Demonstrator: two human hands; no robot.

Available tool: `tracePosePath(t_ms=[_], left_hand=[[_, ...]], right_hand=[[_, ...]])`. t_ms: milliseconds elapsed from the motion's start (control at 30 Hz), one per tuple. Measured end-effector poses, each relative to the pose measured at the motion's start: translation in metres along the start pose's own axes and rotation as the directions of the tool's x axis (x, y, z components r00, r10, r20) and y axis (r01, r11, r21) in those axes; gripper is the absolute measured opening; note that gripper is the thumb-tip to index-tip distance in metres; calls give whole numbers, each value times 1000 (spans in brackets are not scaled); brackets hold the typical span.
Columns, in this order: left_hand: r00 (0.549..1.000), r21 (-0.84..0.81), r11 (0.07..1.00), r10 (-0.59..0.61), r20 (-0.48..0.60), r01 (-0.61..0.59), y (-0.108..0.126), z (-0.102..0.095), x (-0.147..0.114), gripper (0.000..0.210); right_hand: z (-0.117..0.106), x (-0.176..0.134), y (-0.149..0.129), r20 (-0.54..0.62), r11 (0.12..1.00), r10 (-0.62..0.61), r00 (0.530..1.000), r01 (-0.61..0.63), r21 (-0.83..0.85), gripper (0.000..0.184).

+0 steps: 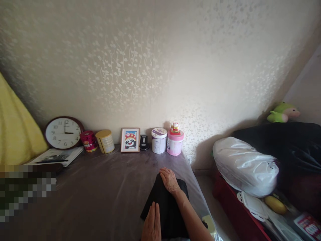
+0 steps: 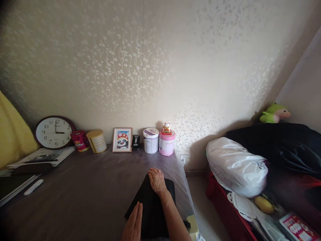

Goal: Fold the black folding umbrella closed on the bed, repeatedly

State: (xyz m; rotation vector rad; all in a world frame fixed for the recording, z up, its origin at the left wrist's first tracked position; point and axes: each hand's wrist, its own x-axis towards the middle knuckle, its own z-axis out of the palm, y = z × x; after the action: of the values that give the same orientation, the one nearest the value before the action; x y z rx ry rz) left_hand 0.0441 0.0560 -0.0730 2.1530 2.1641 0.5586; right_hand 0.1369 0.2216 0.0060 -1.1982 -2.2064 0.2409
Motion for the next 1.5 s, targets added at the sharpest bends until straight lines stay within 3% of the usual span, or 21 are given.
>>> tracePosePath(t_ms=[100, 167, 267, 400, 633, 767, 867, 1067, 1367, 1500], left_hand=[[1000, -9, 1000, 2, 5, -2, 1, -1, 1, 60], [1000, -9, 1000, 8, -8, -8, 0, 1, 1, 57], [999, 12, 1000, 18, -33, -18, -1, 4, 0, 61], [1000, 13, 1000, 10, -11, -10, 0, 0, 1, 65], [987, -38, 998, -47, 156, 54, 8, -26, 5, 65], [964, -84, 993, -54, 259, 78, 13, -40, 3, 85], [959, -134, 988, -40, 280, 80, 16, -50, 0, 89], [953, -159, 982, -55, 298, 106, 19, -59, -4, 91], [986, -91, 995, -16, 168, 32, 13, -45, -8, 89], [987, -69, 997, -17, 162, 28, 14, -45, -7, 90]], right_hand=[[-7, -6, -5, -103, 1000, -10, 995, 8, -20, 27], [-13, -20, -15, -163, 997, -72, 984, 76, 18, 28], [-19, -43, -34, -53, 977, -167, 985, 172, 128, 25], [-15, -51, -42, 42, 983, -126, 991, 119, 143, 27], [-5, -18, -4, -117, 998, 48, 992, -43, 40, 30], [-19, -37, 33, -305, 971, 237, 922, -234, 48, 35], [-34, -65, 53, -355, 931, 355, 864, -361, 53, 37], [-54, -100, 50, -188, 830, 557, 809, -540, 139, 37], [-68, -90, 17, -54, 744, 585, 809, -509, 432, 38], [-70, -78, 0, 39, 686, 539, 841, -465, 560, 35]])
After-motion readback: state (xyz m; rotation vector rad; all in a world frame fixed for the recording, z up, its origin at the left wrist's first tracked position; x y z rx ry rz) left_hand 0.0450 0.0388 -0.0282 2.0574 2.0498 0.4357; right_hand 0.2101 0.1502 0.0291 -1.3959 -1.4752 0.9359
